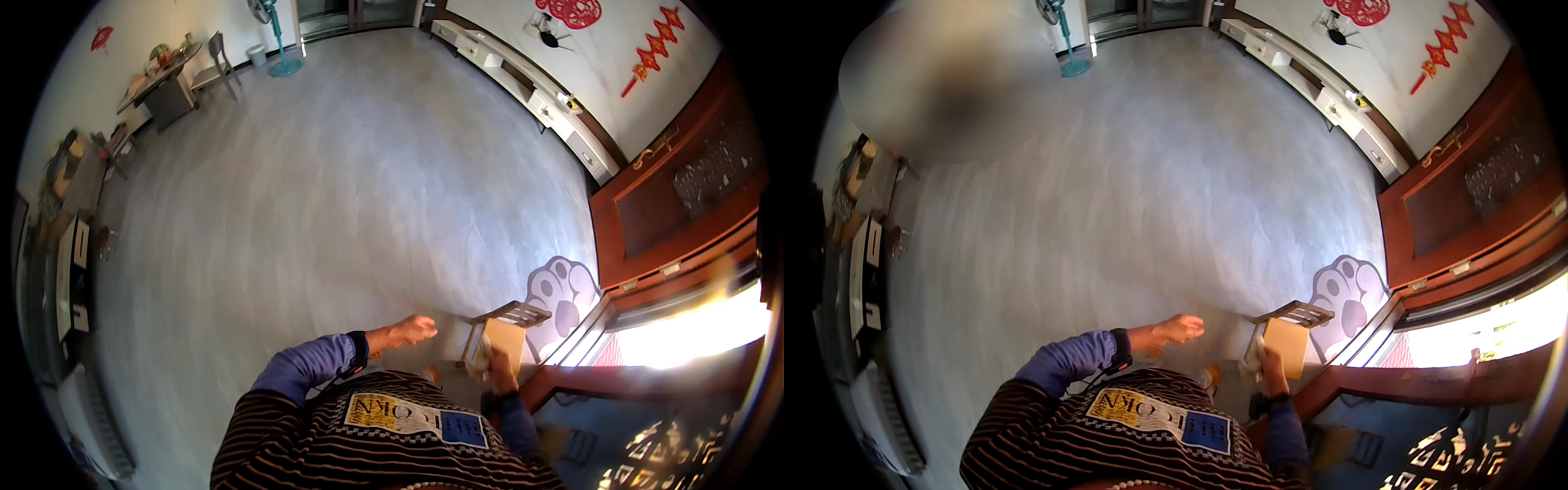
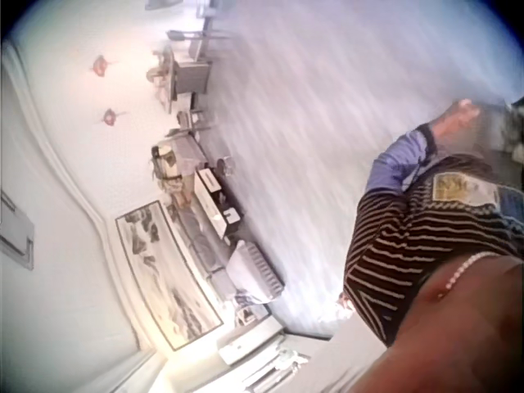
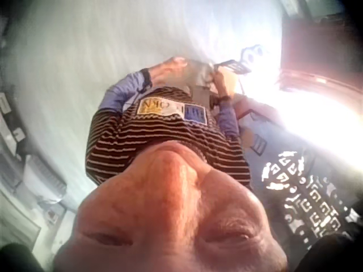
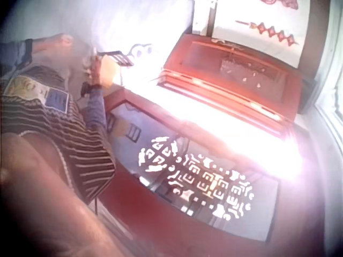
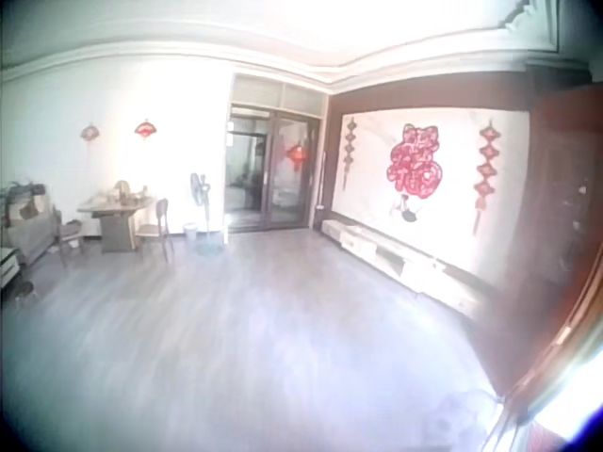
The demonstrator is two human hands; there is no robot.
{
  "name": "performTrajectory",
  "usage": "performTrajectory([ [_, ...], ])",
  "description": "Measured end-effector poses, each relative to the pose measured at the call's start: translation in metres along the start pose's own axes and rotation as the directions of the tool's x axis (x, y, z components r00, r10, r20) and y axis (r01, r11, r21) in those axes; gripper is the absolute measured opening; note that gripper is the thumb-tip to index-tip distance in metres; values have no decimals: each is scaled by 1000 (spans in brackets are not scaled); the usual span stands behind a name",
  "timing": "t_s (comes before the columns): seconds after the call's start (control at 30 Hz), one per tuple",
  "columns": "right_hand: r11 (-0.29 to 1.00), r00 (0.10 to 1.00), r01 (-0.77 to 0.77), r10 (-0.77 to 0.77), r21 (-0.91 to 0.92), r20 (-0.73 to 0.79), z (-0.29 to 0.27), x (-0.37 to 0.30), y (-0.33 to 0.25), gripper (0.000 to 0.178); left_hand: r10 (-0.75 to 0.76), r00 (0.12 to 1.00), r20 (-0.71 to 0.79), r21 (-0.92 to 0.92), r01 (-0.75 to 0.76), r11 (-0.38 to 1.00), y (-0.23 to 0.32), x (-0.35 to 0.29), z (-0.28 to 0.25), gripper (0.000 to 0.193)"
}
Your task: Wiping down a glass-paneled wooden door and its frame with a cloth.
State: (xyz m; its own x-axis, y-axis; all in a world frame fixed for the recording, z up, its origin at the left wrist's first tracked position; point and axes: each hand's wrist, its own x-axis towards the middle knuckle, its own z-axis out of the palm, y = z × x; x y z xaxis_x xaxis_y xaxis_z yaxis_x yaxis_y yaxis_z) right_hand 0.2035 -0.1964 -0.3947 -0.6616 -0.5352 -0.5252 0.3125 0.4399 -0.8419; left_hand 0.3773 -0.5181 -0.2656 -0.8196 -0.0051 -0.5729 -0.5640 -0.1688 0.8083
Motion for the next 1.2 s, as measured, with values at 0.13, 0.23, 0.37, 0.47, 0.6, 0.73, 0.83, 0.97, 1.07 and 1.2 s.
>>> performTrajectory([
  [0.13,941,906,279,-324,192,273,157,-15,-280,35,2,976,-218,-133,-31,991,20,-22,-65,75],
  [0.23,880,826,223,-399,420,398,202,21,-325,40,-37,942,-335,-487,-140,862,59,-37,-95,58],
  [0.37,904,784,253,-400,346,474,248,69,-361,45,262,860,-437,-565,-490,664,71,-34,-155,33],
  [0.47,916,801,206,-360,345,479,275,106,-387,43,282,820,-499,-573,-556,603,90,-19,-205,27],
  [0.6,772,670,618,-616,148,414,278,193,-421,41,163,879,-449,-758,-471,451,128,17,-264,34],
  [0.73,799,800,226,-478,557,361,278,214,-484,43,25,980,-196,-843,-181,506,199,24,-311,30],
  [0.83,759,845,283,-487,587,222,264,237,-481,42,157,986,-61,-741,-150,654,216,60,-331,26],
  [0.97,906,894,422,-409,35,-183,240,247,-434,41,356,925,135,-648,-190,738,213,124,-337,31],
  [1.07,807,677,466,-589,-363,-440,215,237,-386,31,374,860,348,-633,-79,770,249,139,-321,30],
  [1.2,959,746,260,-122,117,-655,208,185,-340,39,355,734,579,37,-459,888,278,173,-273,7],
])
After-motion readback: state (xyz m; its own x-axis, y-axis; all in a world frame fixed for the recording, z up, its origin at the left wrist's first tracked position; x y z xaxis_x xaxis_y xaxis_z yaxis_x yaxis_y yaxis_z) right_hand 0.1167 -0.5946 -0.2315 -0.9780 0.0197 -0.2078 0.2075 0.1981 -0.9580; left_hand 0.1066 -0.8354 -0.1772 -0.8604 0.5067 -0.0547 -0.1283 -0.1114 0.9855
